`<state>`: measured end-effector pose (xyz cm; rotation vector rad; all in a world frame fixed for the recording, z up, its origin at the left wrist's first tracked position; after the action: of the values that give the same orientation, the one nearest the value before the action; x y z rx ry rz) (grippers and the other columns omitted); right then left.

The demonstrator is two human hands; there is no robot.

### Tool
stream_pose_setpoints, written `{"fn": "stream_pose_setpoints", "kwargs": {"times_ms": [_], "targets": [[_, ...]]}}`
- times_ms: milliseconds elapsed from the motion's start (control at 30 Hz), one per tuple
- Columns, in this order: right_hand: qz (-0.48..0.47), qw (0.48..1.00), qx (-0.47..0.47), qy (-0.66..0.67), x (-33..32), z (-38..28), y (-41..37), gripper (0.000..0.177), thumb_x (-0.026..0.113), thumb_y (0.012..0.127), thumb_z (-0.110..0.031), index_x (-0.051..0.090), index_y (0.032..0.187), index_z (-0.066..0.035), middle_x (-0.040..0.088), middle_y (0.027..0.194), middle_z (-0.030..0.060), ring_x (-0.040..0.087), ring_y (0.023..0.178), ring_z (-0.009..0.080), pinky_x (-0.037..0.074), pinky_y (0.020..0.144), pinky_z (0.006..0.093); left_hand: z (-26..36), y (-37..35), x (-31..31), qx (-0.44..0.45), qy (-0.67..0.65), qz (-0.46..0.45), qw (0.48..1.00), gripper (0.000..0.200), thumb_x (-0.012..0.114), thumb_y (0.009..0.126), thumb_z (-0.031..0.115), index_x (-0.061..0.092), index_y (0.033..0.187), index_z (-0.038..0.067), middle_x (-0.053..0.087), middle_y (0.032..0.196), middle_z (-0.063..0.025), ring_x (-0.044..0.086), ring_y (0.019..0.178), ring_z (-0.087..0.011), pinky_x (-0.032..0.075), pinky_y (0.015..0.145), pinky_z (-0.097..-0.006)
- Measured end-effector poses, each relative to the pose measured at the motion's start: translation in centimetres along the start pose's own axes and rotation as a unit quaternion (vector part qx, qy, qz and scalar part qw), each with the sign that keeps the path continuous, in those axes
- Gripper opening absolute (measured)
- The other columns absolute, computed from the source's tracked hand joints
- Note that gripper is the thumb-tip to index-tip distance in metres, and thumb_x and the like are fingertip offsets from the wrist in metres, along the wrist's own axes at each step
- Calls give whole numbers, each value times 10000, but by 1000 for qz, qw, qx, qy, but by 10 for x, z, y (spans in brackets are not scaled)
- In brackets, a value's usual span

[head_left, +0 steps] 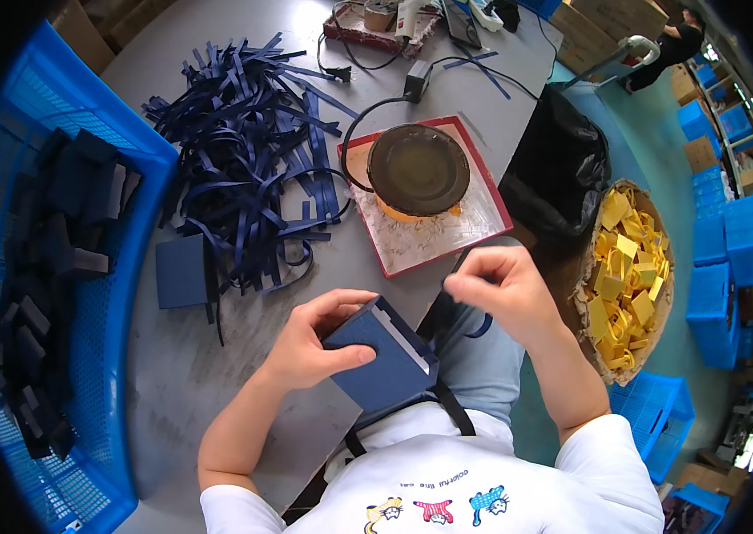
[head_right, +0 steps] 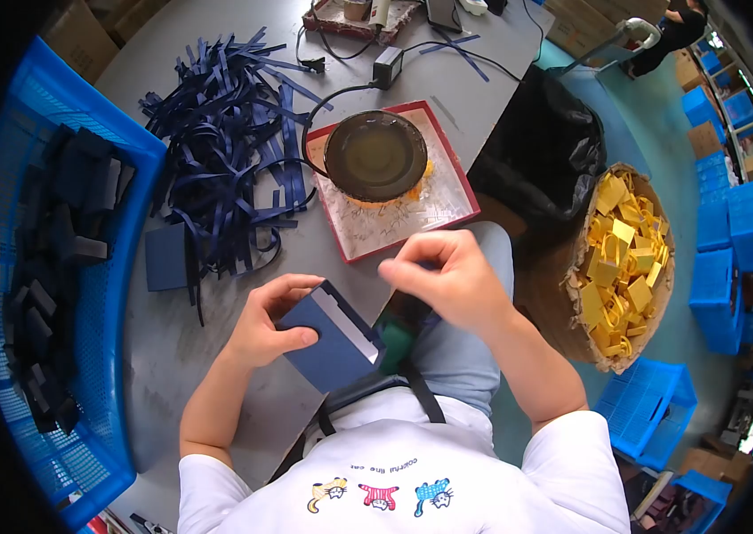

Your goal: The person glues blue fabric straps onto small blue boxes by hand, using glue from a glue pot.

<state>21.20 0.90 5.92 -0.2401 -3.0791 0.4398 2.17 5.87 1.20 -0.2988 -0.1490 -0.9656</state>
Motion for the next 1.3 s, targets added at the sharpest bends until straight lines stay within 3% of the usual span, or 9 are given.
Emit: {"fn": "stream_pose_setpoints", "kwargs": {"times_ms": [233, 833, 900, 967, 1067, 1100, 1167, 1200, 1300], "targets": [[-141, 970, -86, -178, 44, -30, -19, 115, 664, 737, -77, 626, 685, 18, 576, 574, 26, 494, 517, 42, 373, 471, 185, 24, -14, 21, 55, 45, -41, 997, 589, 772, 658, 112, 522, 1175, -21, 624, 980, -101, 603, 897, -144, 461, 823, -267], [-82, 917, -197, -338, 56, -34, -24, 131, 675, 690, -96, 588, 649, -7, 571, 573, 88, 539, 479, 187, 420, 452, 267, 34, -18, 26, 113, 97, -37, 988, 555, 763, 662, 108, 537, 1151, -23, 634, 921, -98, 625, 822, -144, 485, 754, -256], [-87, 908, -201, -357, 55, -36, -25, 122, 678, 684, -97, 592, 657, -16, 576, 585, 85, 544, 483, 187, 419, 448, 268, 38, -18, 30, 147, 157, -60, 975, 557, 763, 661, 106, 534, 1153, -20, 632, 939, -96, 618, 839, -137, 481, 767, -259], [-97, 895, -149, -409, 54, -31, -23, 154, 704, 673, -121, 609, 756, -33, 602, 694, 80, 581, 617, 206, 452, 552, 274, 27, -16, 28, 115, 115, -51, 985, 561, 762, 664, 104, 526, 1159, -16, 629, 957, -96, 612, 854, -135, 476, 776, -260], [-15, 908, -288, -303, 29, -54, -22, 419, 762, 671, -217, 575, 997, -31, 595, 872, 51, 554, 891, 172, 420, 763, 293, 21, -14, 20, 60, 25, -23, 998, 570, 750, 678, 88, 496, 1179, -5, 621, 1004, -97, 595, 893, -132, 461, 806, -257], [71, 937, -274, -204, 13, -55, -26, 428, 762, 692, -242, 576, 1014, -30, 578, 840, 25, 528, 832, 109, 400, 713, 259, 22, -14, 17, 73, 41, -14, 996, 570, 740, 686, 73, 481, 1190, 3, 617, 1010, -100, 593, 894, -133, 460, 812, -259], [125, 950, -213, -190, -9, -43, -41, 358, 741, 739, -260, 601, 984, -39, 514, 632, -24, 425, 543, 33, 315, 509, 178, 23, -14, 14, 73, 40, 9, 997, 572, 740, 687, 70, 480, 1192, 6, 616, 1008, -102, 594, 892, -134, 461, 812, -261], [92, 937, -242, -235, 3, -48, -47, 270, 754, 730, -227, 636, 895, -49, 486, 536, -35, 381, 442, 27, 270, 430, 173, 23, -13, 13, 73, 41, 24, 996, 573, 739, 688, 67, 478, 1195, 10, 615, 1006, -103, 595, 889, -134, 463, 813, -262], [-85, 921, -142, -352, 39, -26, -57, 272, 797, 669, -207, 653, 826, -38, 538, 509, 27, 518, 429, 86, 390, 424, 192, 22, -13, 10, 71, 19, 64, 995, 570, 743, 688, 79, 484, 1191, 12, 613, 999, -95, 594, 883, -134, 465, 812, -263]]}}
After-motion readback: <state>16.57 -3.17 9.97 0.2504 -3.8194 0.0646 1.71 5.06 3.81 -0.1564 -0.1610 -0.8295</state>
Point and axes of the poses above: each hand's wrist, its own y-axis towards the middle knuckle, its own x-axis out of the palm, z = x × y, the point moved 7 cm from there along y, towards the middle knuckle
